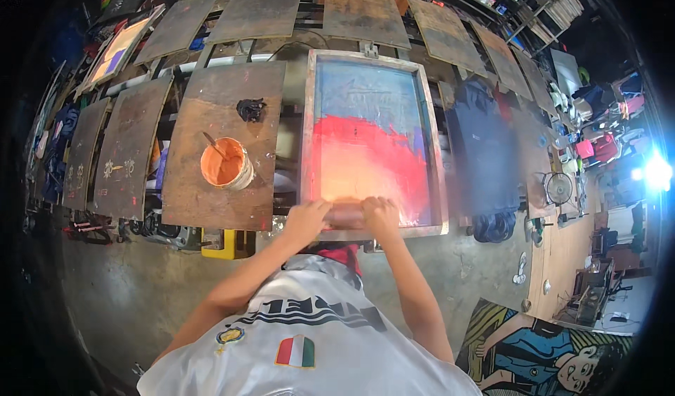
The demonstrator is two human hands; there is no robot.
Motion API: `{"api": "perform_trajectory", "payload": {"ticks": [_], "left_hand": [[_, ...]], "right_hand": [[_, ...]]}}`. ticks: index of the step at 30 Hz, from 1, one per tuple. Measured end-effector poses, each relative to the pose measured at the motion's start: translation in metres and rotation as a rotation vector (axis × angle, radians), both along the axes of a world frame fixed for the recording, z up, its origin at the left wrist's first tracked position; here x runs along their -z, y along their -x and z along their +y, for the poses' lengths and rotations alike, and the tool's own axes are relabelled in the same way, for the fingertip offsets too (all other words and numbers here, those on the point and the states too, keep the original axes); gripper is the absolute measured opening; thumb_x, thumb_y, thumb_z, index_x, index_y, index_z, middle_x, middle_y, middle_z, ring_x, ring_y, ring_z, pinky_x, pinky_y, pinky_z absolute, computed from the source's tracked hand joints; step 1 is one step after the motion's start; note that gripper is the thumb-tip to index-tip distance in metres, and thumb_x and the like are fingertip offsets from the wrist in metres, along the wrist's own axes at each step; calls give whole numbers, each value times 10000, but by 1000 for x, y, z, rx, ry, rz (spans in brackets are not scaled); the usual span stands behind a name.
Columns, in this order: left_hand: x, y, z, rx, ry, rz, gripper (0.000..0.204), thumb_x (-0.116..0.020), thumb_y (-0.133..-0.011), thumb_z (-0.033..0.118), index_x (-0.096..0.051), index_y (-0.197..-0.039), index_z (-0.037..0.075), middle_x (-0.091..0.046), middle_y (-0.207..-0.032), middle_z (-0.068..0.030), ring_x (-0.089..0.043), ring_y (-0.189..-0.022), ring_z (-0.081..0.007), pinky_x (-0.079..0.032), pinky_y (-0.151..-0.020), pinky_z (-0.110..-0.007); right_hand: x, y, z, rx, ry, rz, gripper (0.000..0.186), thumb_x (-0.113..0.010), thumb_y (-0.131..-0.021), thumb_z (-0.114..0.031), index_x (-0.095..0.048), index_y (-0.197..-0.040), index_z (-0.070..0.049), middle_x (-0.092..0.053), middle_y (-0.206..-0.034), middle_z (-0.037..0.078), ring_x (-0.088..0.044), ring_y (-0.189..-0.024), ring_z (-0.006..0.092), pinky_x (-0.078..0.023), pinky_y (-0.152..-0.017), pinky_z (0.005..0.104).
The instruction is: Manually spreading ink on a screen and performing a screen print on a garment.
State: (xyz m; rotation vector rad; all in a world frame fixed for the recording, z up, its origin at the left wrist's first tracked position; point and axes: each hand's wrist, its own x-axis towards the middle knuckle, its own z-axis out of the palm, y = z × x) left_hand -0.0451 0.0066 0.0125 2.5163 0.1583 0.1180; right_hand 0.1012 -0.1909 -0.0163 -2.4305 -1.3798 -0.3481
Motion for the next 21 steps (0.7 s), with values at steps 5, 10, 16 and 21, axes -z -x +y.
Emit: {"api": "perform_trajectory", "payload": {"ticks": [5,10,16,21], "left_hand": [[-6,6,7,-33,81,-47,379,-732,-799,220,-612,-1147,129,-650,-1057,-81,-672,-940,-325,-545,-742,-454],[14,-61,47,9,-97,-158,315,-706,-836,281,-618,-1095,125,-648,-1027,-91,-671,-917,-331,-532,-732,-477],[16,-111,64,-18,-210,-116,339,-700,-822,229,-597,-1130,130,-664,-1050,-74,-654,-982,-304,-542,-770,-462],[24,-77,43,5,-212,-167,333,-688,-834,267,-620,-1120,110,-641,-1035,-78,-670,-913,-300,-555,-683,-432]], "right_hand": [[-13,-3,0,-26,190,70,135,-698,-736,-259,-695,-802,-141,-672,-800,45,-668,-755,250,-504,-663,413],[-47,-61,50,74,413,207,313,-802,-719,-393,-738,-908,-151,-717,-936,74,-700,-863,293,-552,-727,442],[-23,-96,70,162,285,104,337,-831,-687,-354,-747,-941,-150,-718,-964,55,-687,-874,291,-551,-747,443],[-13,-73,48,172,258,152,319,-843,-658,-323,-744,-900,-139,-719,-947,50,-683,-870,282,-546,-755,433]]}}
